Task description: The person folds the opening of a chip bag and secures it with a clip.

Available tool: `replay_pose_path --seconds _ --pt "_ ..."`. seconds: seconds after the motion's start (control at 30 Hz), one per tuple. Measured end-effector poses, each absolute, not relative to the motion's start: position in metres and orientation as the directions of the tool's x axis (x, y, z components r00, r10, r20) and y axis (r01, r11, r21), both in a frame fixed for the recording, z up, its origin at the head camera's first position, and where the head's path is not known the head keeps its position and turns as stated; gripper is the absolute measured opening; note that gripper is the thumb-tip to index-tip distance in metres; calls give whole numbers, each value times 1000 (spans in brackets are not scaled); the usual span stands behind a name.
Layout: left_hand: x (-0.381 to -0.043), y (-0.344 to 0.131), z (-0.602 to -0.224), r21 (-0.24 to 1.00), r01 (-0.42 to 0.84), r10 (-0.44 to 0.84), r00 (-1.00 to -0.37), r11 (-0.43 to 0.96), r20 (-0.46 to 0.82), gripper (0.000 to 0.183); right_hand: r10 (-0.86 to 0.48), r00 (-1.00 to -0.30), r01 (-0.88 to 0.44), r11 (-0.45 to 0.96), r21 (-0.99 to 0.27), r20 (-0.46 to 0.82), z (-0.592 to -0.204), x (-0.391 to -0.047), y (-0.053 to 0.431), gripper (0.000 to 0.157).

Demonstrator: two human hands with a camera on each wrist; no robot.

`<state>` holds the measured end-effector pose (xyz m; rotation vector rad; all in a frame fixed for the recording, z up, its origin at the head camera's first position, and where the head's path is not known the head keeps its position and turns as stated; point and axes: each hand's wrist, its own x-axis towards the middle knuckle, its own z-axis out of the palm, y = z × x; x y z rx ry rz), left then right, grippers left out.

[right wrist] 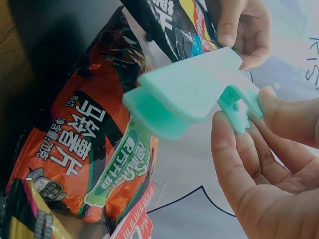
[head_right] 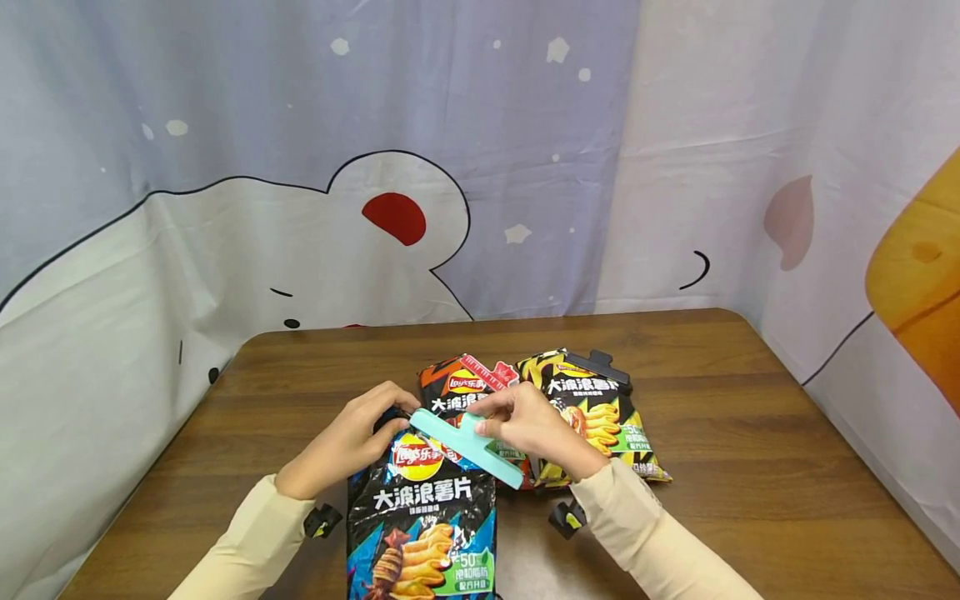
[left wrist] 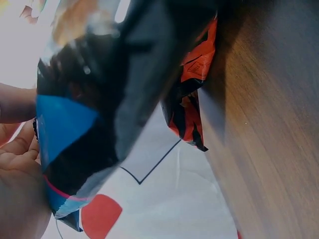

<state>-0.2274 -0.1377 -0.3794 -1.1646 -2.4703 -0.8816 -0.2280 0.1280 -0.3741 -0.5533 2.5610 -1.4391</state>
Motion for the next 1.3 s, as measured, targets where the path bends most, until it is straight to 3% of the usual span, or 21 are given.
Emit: replay_pose_path --seconds 1.3 --pt "-229 -135 -379 413 773 584 -635 482 506 28 -436 -899 -262 442 -858 50 -379 -229 118 23"
